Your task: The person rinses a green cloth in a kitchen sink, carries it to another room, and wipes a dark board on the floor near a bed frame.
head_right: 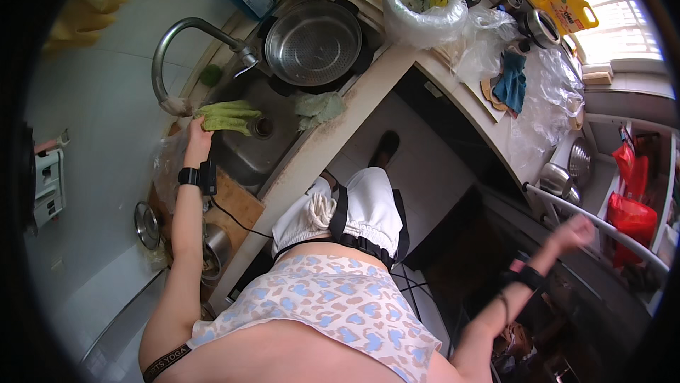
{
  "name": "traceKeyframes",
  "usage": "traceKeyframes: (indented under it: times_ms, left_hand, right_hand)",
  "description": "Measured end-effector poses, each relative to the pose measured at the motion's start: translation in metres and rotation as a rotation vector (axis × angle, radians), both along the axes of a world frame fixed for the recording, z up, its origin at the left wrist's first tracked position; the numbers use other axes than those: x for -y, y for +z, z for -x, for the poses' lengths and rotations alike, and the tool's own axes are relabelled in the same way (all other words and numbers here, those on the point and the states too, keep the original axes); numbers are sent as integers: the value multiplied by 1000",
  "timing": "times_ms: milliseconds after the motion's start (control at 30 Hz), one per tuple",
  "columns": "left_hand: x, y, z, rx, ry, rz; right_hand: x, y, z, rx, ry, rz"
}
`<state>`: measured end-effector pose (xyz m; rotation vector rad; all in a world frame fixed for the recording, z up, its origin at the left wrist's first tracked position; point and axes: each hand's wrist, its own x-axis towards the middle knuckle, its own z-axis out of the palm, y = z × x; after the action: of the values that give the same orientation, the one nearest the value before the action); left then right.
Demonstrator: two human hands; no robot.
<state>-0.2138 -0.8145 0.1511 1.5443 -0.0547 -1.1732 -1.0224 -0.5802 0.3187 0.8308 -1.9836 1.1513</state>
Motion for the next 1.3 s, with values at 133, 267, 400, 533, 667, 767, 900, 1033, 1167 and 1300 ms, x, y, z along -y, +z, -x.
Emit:
traceKeyframes:
  times_ms: [133, 267, 400, 533, 667, 767, 900, 1033, 1167, 1300]
  left_hand:
    - [-16, 0, -6, 7, 0, 4]
    - [-19, 6, 20, -16, -131, 38]
    - [-26, 17, 16, -18, -179, 66]
    - [-31, 9, 9, -16, -161, 71]
    - [-36, -19, -4, -18, -115, 82]
    - [-41, -20, 8, -4, -53, 21]
    - [-45, -21, 9, 6, 6, 27]
    - [-50, -16, 10, 17, 1, 50]
    - [-44, -23, 11, -12, 77, 93]
    - [-35, -15, 22, 77, 174, -6]
  right_hand:
    - [92, -101, -257, 383, 539, -743]
    - [135, -202, -394, 253, 1165, -1015]
    - [183, -231, -486, 234, 1159, -985]
    - [206, -245, -491, 73, 1063, -974]
    - [218, -246, -463, 354, 1359, -832]
    - [211, -195, -430, 568, 1324, -758]
    - [209, -139, -352, 826, 1105, -624]
    - [216, -111, -259, 749, 925, -401]
    - [230, -88, -170, 567, 768, -297]
    - [255, -88, -104, 486, 507, -177]
